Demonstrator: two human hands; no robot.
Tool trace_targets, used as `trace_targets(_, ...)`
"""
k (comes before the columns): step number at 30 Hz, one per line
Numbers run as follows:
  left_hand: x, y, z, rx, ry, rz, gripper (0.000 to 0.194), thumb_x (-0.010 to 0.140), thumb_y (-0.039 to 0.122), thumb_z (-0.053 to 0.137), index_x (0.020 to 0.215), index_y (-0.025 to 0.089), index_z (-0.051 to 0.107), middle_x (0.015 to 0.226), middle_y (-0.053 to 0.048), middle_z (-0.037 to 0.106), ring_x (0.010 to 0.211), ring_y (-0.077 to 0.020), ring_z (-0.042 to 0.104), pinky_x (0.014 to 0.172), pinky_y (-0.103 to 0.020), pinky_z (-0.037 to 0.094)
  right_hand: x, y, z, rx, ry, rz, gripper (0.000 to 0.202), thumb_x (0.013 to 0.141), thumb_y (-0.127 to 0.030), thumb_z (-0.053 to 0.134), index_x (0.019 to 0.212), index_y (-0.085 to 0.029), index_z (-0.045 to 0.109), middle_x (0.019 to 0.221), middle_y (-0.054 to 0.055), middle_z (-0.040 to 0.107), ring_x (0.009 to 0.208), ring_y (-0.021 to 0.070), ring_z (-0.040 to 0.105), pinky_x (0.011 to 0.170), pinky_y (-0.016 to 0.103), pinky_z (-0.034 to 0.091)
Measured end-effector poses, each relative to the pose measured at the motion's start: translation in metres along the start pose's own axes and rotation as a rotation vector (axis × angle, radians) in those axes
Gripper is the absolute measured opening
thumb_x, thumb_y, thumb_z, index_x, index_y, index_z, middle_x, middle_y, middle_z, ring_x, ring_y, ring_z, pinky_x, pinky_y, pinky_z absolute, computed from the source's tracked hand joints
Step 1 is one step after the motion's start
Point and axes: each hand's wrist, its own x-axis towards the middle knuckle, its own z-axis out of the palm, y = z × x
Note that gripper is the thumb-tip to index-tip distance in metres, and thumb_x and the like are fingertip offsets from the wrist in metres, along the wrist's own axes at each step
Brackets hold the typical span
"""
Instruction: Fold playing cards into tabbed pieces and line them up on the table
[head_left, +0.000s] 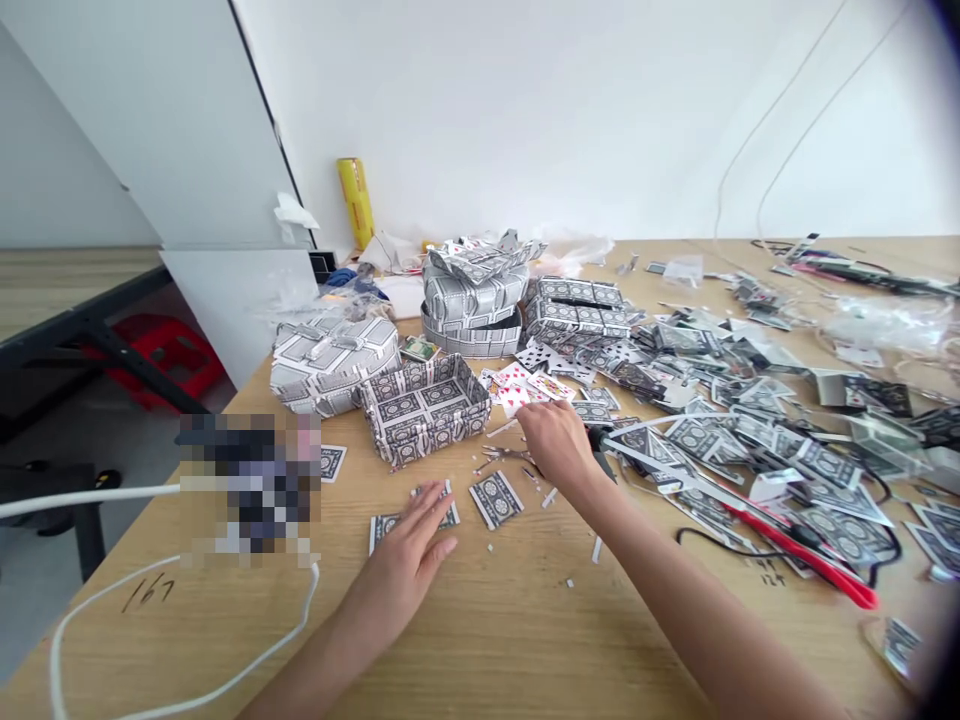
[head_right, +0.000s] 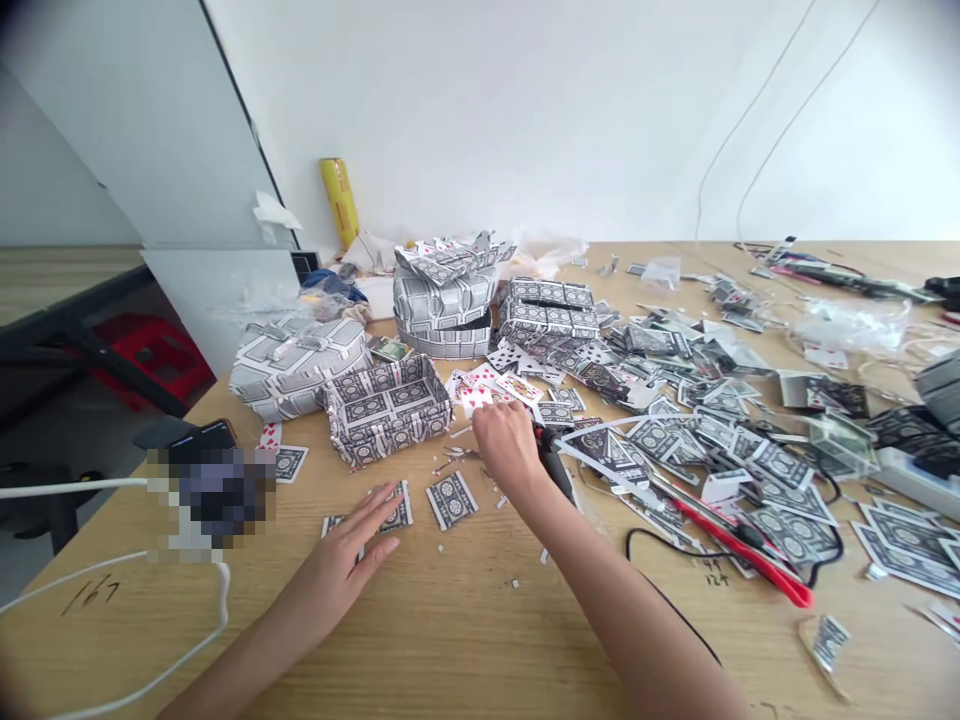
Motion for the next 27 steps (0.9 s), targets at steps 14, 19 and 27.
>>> trace_targets(14, 0.029, 0.033, -0.002, -1.11, 0.075, -0.398, 0.048, 0.08, 0.046, 0.064, 0.116, 0.019, 0.045, 0.094, -0.008, 0.072, 0.083, -0.0198, 0.071, 0.074, -0.031, 0.054, -0.009, -0.033, -0.033, 0.005, -0.227, 0.215, 0.028, 0.089, -0.004, 0.045, 0.099, -0.014, 0.068, 0.102, 0.014, 0.07, 0.098, 0.0225, 0.065, 0.081, 0.031, 0.048)
trace_targets(19, 0.004, 0.029, 0.005, -0.926, -0.084, -0.465, 0.038, 0.079, 0.047, 0.06, 0.098, 0.025, 0.037, 0.085, -0.001, 0.068, 0.068, -0.0199, 0.069, 0.048, -0.026, 0.05, 0.079, 0.008, -0.005, -0.078, -0.4, 0.482, 0.03, 0.092, -0.033, 0.058, 0.114, -0.013, 0.058, 0.114, 0.009, 0.061, 0.097, 0.0198, 0.062, 0.082, 0.039, 0.053)
trace_targets(27, -0.028, 0.032, 0.007, -0.226, -0.061, -0.311, 0.018, 0.081, 0.016, 0.04, 0.086, 0.022, 0.056, 0.06, 0.004, 0.051, 0.053, -0.0114, 0.051, 0.05, -0.022, 0.032, 0.112, 0.04, 0.035, -0.115, -0.519, 0.57, 0.034, 0.092, -0.033, 0.057, 0.122, -0.016, 0.055, 0.122, 0.009, 0.057, 0.103, 0.0221, 0.06, 0.086, 0.043, 0.052)
